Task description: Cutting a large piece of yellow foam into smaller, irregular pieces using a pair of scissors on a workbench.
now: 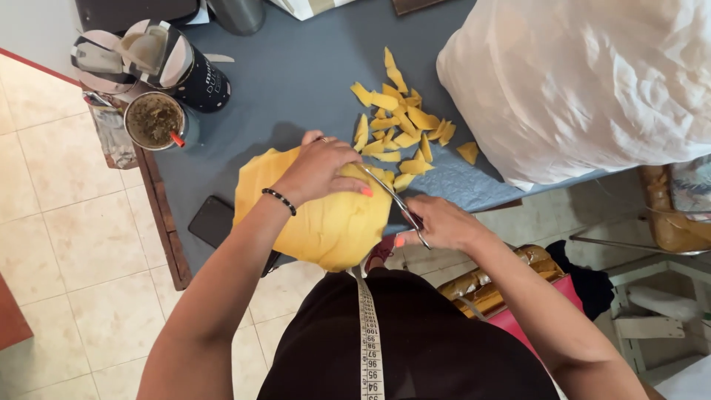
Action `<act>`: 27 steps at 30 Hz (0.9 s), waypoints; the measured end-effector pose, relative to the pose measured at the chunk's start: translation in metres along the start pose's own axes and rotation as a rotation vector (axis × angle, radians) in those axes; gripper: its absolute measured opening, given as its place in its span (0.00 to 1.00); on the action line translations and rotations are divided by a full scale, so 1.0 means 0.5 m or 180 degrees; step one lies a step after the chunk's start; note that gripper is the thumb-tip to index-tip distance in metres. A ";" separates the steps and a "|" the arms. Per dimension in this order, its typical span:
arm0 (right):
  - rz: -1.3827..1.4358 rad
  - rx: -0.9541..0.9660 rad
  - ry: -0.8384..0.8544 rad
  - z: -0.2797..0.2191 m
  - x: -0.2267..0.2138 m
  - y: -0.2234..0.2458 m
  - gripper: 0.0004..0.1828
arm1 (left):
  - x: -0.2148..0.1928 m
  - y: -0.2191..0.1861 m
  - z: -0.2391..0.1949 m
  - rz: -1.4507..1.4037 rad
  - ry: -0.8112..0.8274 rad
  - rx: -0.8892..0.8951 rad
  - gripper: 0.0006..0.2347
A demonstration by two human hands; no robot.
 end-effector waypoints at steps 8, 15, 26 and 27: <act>0.0378 -0.0157 -0.0134 0.034 0.030 -0.025 0.26 | 0.022 0.043 0.009 -0.0102 -0.0028 -0.0370 0.25; 0.0860 0.0337 0.0224 0.047 0.025 -0.050 0.20 | 0.048 0.086 0.015 -0.0183 0.0123 -0.0664 0.25; 0.0234 -0.0165 0.0953 0.014 0.013 -0.032 0.33 | -0.005 0.083 -0.002 -0.0449 -0.0225 -0.0438 0.23; 0.0115 -0.0166 0.1041 0.007 0.028 -0.033 0.37 | -0.008 0.083 -0.003 -0.0517 -0.0283 -0.0412 0.22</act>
Point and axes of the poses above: each hand's wrist, its own z-axis towards the middle knuckle, its own x-axis out of the palm, y = z × x, the point moved 10 cm from there along z, towards the middle knuckle, and after that the axes turned 6 degrees about -y, right-handed, at the moved point
